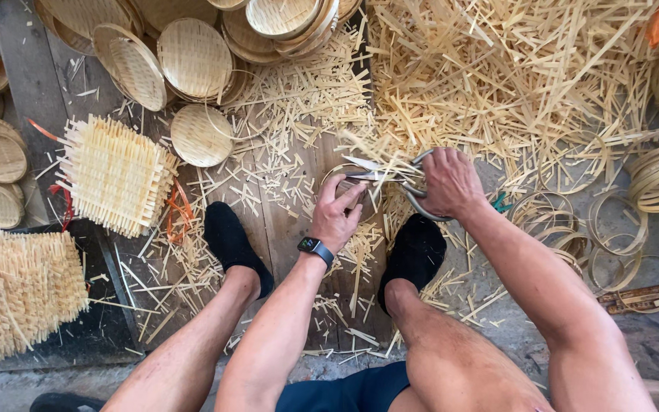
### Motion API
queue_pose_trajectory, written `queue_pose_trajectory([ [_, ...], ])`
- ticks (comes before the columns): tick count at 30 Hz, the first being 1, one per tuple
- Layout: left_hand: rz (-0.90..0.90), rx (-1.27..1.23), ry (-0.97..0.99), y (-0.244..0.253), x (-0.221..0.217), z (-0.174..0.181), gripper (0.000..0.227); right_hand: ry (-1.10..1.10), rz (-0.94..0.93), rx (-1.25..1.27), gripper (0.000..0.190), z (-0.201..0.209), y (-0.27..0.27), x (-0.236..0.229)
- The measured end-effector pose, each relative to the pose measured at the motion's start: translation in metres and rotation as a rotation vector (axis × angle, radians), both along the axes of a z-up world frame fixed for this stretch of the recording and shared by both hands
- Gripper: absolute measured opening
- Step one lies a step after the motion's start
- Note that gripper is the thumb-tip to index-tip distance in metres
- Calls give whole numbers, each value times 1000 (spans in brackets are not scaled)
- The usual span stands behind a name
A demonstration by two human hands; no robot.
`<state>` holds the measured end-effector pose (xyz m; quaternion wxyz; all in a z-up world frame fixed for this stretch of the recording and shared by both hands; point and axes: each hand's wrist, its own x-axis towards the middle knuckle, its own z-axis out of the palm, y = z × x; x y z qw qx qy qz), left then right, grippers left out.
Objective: The person weaves bamboo strips into a small basket, using shears to trim the ends and a small wooden mold to shape the base.
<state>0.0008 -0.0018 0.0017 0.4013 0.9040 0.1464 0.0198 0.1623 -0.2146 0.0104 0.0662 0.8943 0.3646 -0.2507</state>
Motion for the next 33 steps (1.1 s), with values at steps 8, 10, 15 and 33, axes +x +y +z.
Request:
queue_pose_trajectory([
  [8, -129, 18, -5, 17, -2, -6, 47, 244, -158, -191, 47, -8, -21, 14],
  [10, -101, -48, 70, 18, 3, 1, 47, 285, -294, -189, 56, -7, -36, 15],
  [15, 241, -92, 241, 46, 17, -1, 54, -165, -605, 101, 62, -44, -51, 1],
  [33, 596, -520, 535, 34, 45, -29, 19, 946, -1187, 604, 19, -39, 44, -32],
])
